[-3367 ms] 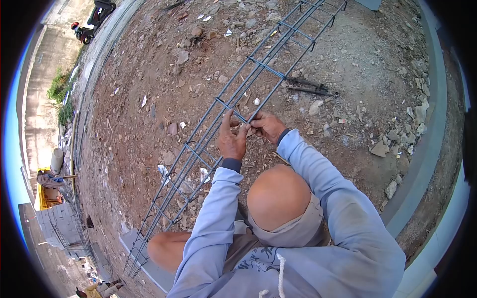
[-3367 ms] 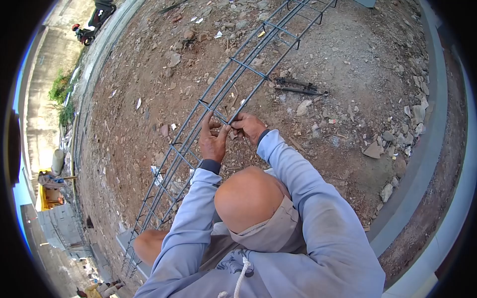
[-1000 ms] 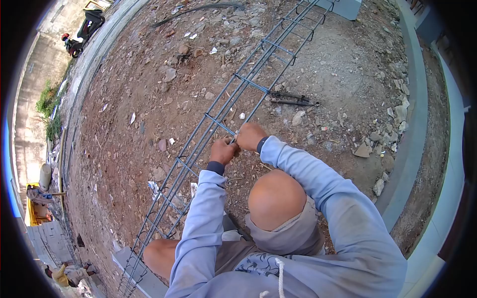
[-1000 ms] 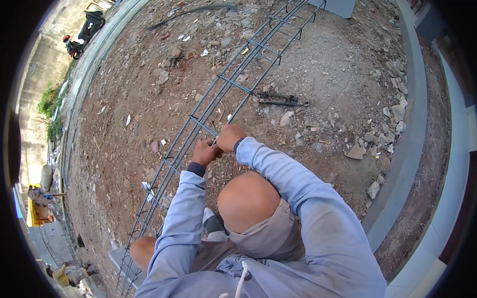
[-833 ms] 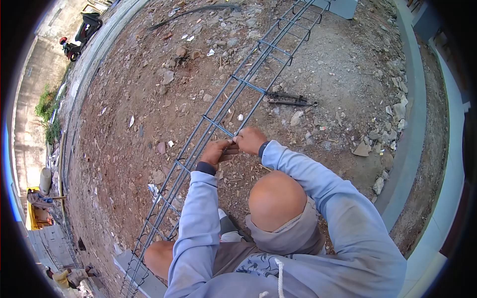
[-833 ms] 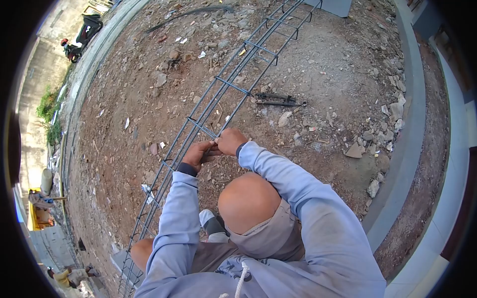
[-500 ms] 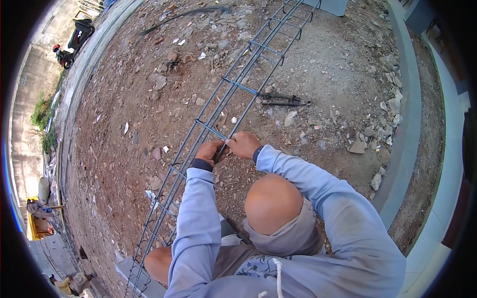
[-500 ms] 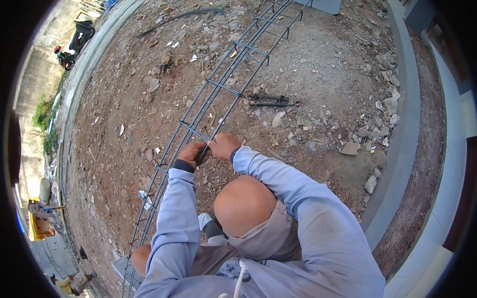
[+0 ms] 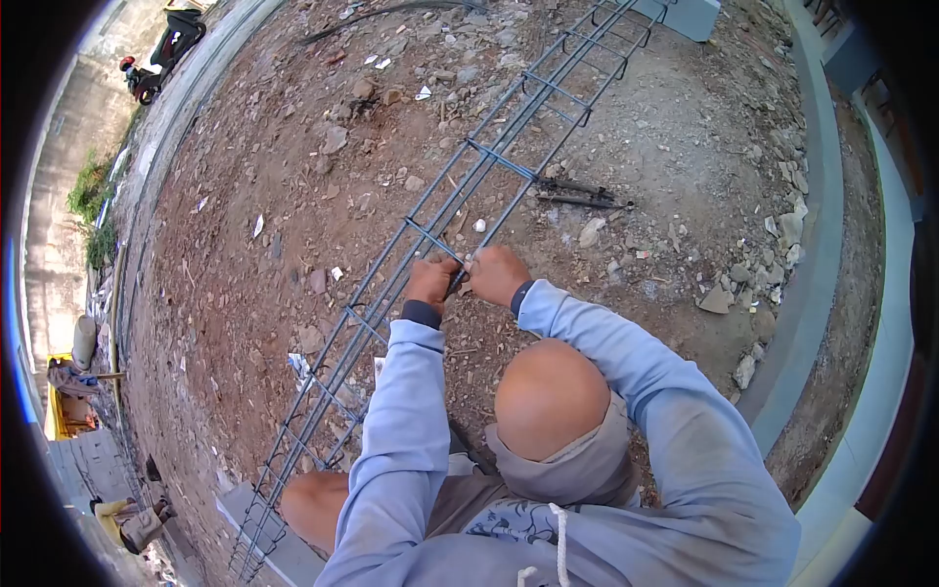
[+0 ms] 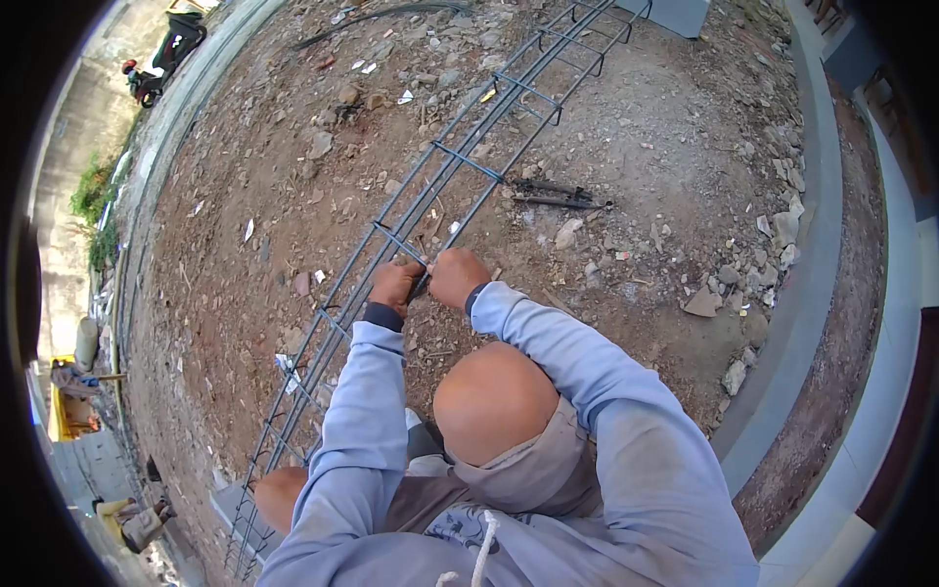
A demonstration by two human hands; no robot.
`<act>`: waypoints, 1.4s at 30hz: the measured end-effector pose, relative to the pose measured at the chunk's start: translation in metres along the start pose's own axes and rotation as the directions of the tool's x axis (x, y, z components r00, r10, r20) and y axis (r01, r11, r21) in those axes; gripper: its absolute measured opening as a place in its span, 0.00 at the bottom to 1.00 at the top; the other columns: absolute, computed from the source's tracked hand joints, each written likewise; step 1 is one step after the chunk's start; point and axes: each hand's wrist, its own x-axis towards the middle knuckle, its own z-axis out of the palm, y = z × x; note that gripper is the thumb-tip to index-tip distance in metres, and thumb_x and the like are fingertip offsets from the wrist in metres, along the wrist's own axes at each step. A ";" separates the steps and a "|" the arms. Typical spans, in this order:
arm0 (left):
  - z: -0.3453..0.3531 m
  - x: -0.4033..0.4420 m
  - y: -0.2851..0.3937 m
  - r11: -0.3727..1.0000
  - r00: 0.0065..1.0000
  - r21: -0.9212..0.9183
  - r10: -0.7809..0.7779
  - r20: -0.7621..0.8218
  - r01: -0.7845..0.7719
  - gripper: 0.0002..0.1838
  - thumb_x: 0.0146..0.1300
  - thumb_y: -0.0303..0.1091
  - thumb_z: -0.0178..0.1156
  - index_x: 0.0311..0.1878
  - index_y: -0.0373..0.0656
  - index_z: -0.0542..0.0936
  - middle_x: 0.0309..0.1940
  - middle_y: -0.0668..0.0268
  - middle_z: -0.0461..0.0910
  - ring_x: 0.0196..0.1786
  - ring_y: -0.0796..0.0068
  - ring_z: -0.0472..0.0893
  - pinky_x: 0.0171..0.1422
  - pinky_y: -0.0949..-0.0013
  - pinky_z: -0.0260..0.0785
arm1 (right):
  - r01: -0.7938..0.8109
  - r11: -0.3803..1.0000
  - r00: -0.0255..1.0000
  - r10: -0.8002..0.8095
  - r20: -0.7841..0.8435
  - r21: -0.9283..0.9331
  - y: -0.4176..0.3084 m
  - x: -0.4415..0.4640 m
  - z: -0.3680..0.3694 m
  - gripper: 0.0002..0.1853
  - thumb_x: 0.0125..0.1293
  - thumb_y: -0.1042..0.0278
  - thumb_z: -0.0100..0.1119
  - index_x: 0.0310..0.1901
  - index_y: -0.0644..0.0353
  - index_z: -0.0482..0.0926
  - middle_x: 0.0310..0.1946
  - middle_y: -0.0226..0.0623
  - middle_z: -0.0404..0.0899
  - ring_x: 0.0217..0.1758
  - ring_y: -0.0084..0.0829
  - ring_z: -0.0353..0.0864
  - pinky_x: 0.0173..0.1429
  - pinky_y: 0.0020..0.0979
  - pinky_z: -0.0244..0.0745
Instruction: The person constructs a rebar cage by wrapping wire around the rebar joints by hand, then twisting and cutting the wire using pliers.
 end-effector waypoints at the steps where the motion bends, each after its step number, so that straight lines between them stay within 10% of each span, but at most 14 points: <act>1: 0.002 -0.005 0.001 1.000 0.999 0.001 0.024 -0.026 -0.024 0.02 0.53 0.22 0.60 0.30 0.34 0.80 0.27 0.65 0.80 0.26 0.76 0.77 0.30 0.72 0.69 | -0.016 1.000 1.000 0.016 0.007 0.006 0.000 0.000 0.000 0.14 0.59 0.61 0.55 0.26 0.65 0.79 0.26 0.54 0.78 0.33 0.53 0.79 0.42 0.49 0.73; 14: 0.014 -0.060 -0.007 0.792 0.835 0.395 0.541 -0.102 -0.465 0.09 0.58 0.28 0.61 0.40 0.35 0.82 0.33 0.62 0.83 0.35 0.77 0.80 0.41 0.73 0.71 | -0.057 0.996 0.998 0.055 0.029 0.067 0.002 -0.003 0.001 0.14 0.60 0.61 0.56 0.29 0.66 0.80 0.29 0.57 0.79 0.37 0.54 0.79 0.44 0.48 0.73; 21: 0.015 -0.071 -0.020 0.214 0.503 0.736 0.842 0.194 -0.642 0.13 0.57 0.23 0.58 0.46 0.42 0.81 0.43 0.57 0.82 0.44 0.61 0.82 0.49 0.65 0.73 | 0.068 0.989 0.997 -0.071 0.017 0.128 0.013 -0.011 0.000 0.13 0.63 0.66 0.50 0.31 0.68 0.78 0.26 0.53 0.79 0.30 0.49 0.80 0.37 0.45 0.75; 24: 0.014 -0.078 -0.010 0.105 0.489 0.774 0.825 0.282 -0.624 0.14 0.56 0.22 0.57 0.46 0.44 0.81 0.44 0.57 0.81 0.43 0.56 0.81 0.48 0.63 0.73 | -0.269 0.791 0.944 0.103 0.313 0.549 0.009 -0.027 -0.014 0.11 0.65 0.71 0.45 0.36 0.68 0.76 0.23 0.45 0.79 0.22 0.37 0.80 0.28 0.37 0.76; 27: 0.013 -0.077 -0.012 0.082 0.489 0.784 0.820 0.298 -0.615 0.14 0.56 0.23 0.58 0.46 0.45 0.82 0.44 0.58 0.81 0.42 0.57 0.81 0.47 0.65 0.73 | -0.340 0.751 0.920 0.141 0.365 0.566 0.006 -0.038 -0.023 0.11 0.67 0.72 0.42 0.39 0.68 0.75 0.22 0.39 0.79 0.18 0.28 0.78 0.22 0.30 0.75; 30: 0.012 -0.073 -0.014 0.239 0.547 0.718 0.805 0.229 -0.654 0.13 0.57 0.25 0.58 0.46 0.42 0.81 0.42 0.60 0.82 0.42 0.62 0.82 0.46 0.67 0.73 | -0.266 0.808 0.938 0.092 0.334 0.525 0.007 -0.045 -0.030 0.11 0.67 0.71 0.42 0.39 0.67 0.75 0.22 0.41 0.79 0.18 0.29 0.78 0.22 0.31 0.74; 34: -0.002 -0.047 -0.012 0.866 0.884 0.182 0.447 0.134 -0.466 0.12 0.63 0.33 0.57 0.44 0.35 0.79 0.39 0.64 0.81 0.40 0.72 0.82 0.42 0.71 0.74 | -0.270 0.858 0.932 0.120 0.342 0.437 0.004 -0.061 -0.042 0.10 0.67 0.71 0.44 0.41 0.64 0.76 0.23 0.43 0.79 0.21 0.32 0.80 0.28 0.35 0.75; 37: -0.005 -0.042 0.005 0.989 0.983 0.097 0.096 0.155 -0.112 0.13 0.65 0.38 0.57 0.45 0.37 0.78 0.38 0.64 0.81 0.36 0.74 0.82 0.40 0.73 0.74 | -0.101 0.911 0.982 0.027 0.186 0.399 0.018 -0.062 -0.029 0.09 0.66 0.68 0.46 0.39 0.63 0.75 0.24 0.46 0.79 0.26 0.40 0.81 0.37 0.40 0.75; 42: 0.000 -0.033 0.006 0.968 0.974 0.215 0.081 0.211 -0.127 0.14 0.64 0.41 0.58 0.43 0.39 0.78 0.30 0.65 0.81 0.26 0.79 0.78 0.30 0.76 0.69 | 0.087 0.977 0.984 -0.114 0.133 0.194 0.027 -0.059 -0.022 0.10 0.62 0.68 0.48 0.38 0.63 0.76 0.29 0.52 0.79 0.34 0.49 0.81 0.43 0.45 0.73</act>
